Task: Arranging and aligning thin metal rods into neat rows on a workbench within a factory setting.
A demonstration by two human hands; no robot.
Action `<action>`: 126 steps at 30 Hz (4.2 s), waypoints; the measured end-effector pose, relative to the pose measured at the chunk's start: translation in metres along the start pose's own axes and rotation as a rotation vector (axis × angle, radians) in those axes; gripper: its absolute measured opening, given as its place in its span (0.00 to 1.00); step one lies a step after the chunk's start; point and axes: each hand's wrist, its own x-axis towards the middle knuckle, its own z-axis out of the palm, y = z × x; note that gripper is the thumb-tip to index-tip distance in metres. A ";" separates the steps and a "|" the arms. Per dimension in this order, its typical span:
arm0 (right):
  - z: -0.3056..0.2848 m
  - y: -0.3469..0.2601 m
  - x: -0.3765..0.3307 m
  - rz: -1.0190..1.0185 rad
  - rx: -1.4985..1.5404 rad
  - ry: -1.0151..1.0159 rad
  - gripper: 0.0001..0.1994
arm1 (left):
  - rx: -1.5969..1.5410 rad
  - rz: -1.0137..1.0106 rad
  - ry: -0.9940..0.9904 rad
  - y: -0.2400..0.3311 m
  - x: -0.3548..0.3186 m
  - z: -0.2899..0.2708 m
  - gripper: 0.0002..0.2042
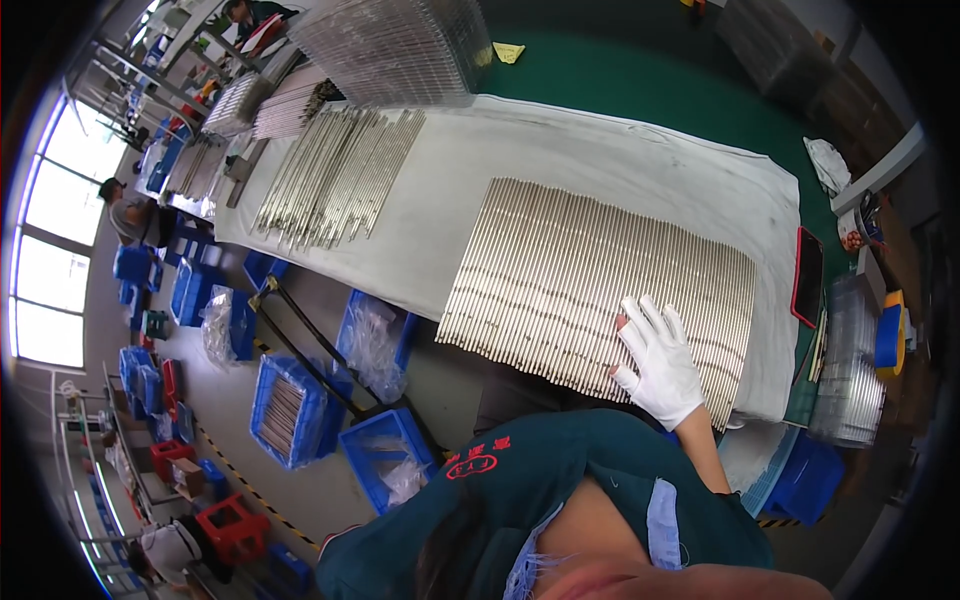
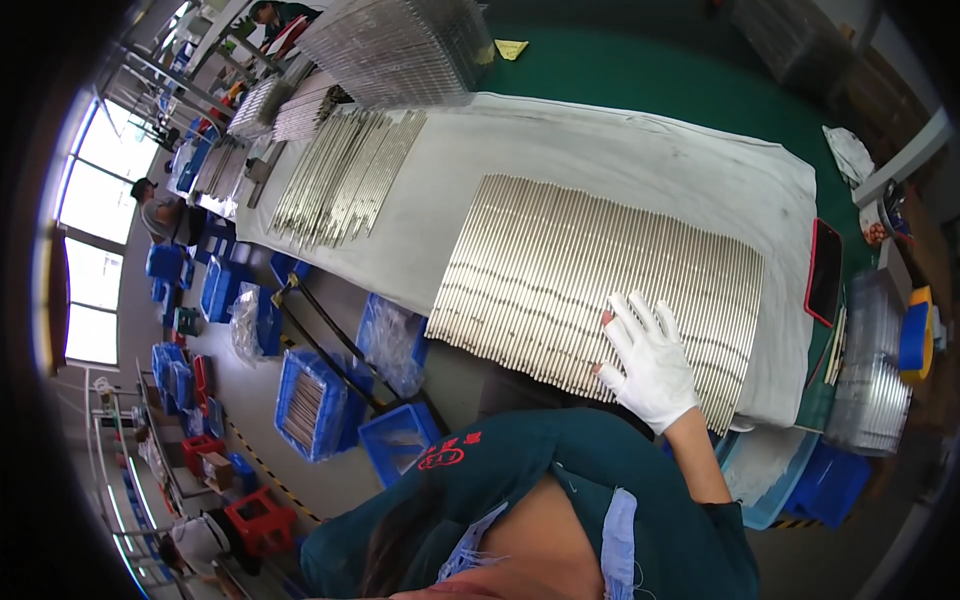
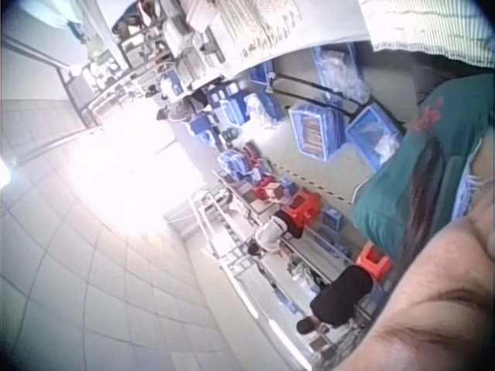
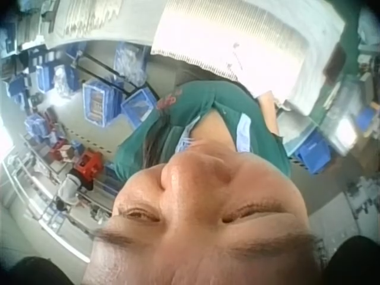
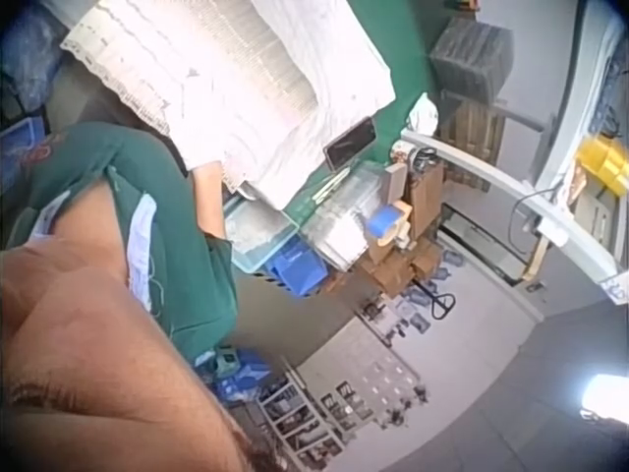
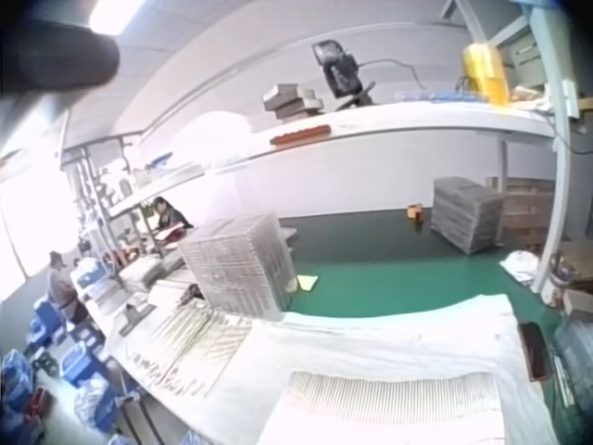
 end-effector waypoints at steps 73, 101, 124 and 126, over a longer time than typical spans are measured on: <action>-0.058 -0.242 0.043 -1.351 0.961 0.160 0.09 | 0.378 0.923 0.525 0.236 0.041 -0.124 0.11; -0.007 0.003 -0.029 -0.038 -0.075 0.080 0.34 | -0.773 0.451 -0.179 0.312 -0.093 -0.322 0.28; 0.006 -0.035 0.011 -0.143 -0.143 -0.166 0.40 | 0.468 1.157 0.540 0.378 -0.041 -0.276 0.42; 0.010 -0.036 0.011 -0.113 -0.182 -0.141 0.41 | 0.469 1.205 0.537 0.379 -0.032 -0.277 0.44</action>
